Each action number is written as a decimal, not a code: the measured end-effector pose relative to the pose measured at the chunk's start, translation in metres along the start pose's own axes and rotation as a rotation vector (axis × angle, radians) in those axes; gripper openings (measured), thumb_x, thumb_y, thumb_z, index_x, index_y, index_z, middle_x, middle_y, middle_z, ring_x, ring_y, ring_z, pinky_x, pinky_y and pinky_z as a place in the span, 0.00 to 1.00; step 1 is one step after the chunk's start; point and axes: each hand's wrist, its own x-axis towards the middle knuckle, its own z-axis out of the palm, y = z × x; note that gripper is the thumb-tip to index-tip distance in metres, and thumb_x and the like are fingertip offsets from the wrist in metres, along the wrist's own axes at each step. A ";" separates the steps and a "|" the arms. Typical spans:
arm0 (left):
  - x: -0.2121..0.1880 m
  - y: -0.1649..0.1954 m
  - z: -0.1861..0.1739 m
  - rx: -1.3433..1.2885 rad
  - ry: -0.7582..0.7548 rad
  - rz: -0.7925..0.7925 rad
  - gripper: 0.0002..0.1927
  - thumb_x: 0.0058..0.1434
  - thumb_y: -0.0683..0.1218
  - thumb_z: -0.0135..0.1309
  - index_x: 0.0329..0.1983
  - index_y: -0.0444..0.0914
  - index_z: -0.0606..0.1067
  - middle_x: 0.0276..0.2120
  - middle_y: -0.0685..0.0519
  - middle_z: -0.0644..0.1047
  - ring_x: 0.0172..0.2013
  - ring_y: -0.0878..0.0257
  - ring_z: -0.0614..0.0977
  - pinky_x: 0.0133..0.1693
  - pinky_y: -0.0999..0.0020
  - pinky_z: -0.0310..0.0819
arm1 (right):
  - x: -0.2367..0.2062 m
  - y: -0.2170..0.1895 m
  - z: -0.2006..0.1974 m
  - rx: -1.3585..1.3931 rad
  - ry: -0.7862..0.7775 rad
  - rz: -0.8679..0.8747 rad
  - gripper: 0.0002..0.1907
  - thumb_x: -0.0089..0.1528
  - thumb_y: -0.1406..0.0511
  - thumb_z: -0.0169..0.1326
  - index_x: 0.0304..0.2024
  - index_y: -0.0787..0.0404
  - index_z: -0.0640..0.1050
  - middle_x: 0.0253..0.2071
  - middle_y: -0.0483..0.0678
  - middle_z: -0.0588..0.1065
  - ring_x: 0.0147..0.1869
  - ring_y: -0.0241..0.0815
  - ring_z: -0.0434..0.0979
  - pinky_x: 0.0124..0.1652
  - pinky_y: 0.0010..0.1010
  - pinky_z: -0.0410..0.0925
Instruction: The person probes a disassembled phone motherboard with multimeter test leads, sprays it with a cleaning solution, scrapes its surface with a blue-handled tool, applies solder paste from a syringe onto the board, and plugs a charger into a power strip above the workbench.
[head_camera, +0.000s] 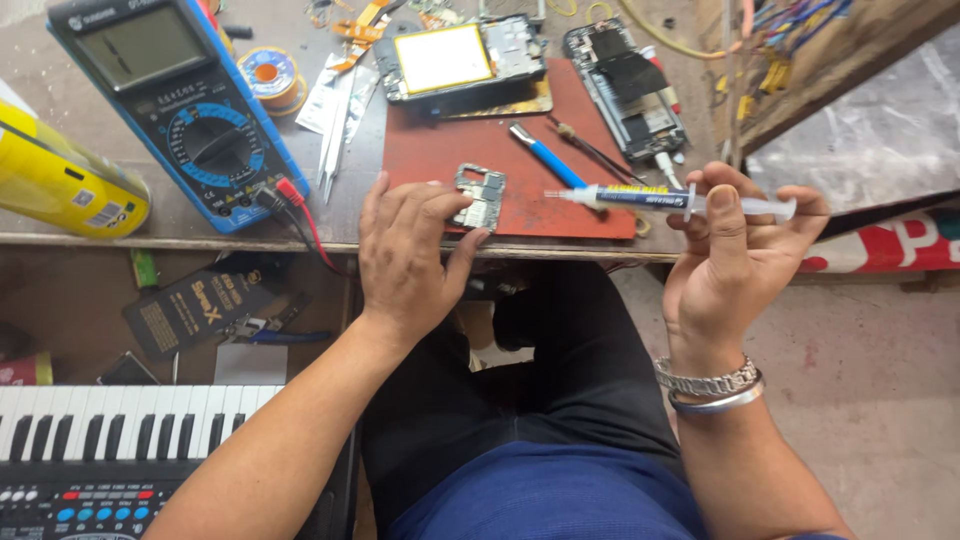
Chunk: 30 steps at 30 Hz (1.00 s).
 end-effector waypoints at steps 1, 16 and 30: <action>0.001 0.000 0.000 0.004 0.003 0.007 0.18 0.64 0.48 0.64 0.54 0.42 0.72 0.49 0.53 0.78 0.55 0.52 0.76 0.69 0.46 0.55 | 0.001 -0.006 -0.004 0.014 0.002 0.025 0.22 0.75 0.73 0.57 0.60 0.52 0.60 0.52 0.55 0.77 0.56 0.45 0.81 0.46 0.31 0.77; 0.005 0.006 0.001 0.018 0.010 0.050 0.19 0.62 0.48 0.64 0.52 0.41 0.72 0.47 0.50 0.76 0.54 0.50 0.75 0.68 0.45 0.54 | 0.020 -0.032 -0.027 -0.201 -0.078 -0.238 0.12 0.66 0.81 0.57 0.37 0.60 0.73 0.51 0.47 0.76 0.68 0.47 0.76 0.62 0.42 0.76; 0.008 0.004 -0.002 0.029 0.016 0.050 0.19 0.61 0.47 0.63 0.52 0.41 0.72 0.48 0.52 0.77 0.54 0.52 0.76 0.68 0.46 0.55 | 0.108 -0.020 0.021 -1.051 -1.181 -0.781 0.09 0.54 0.74 0.62 0.29 0.59 0.76 0.49 0.46 0.76 0.64 0.49 0.75 0.57 0.38 0.72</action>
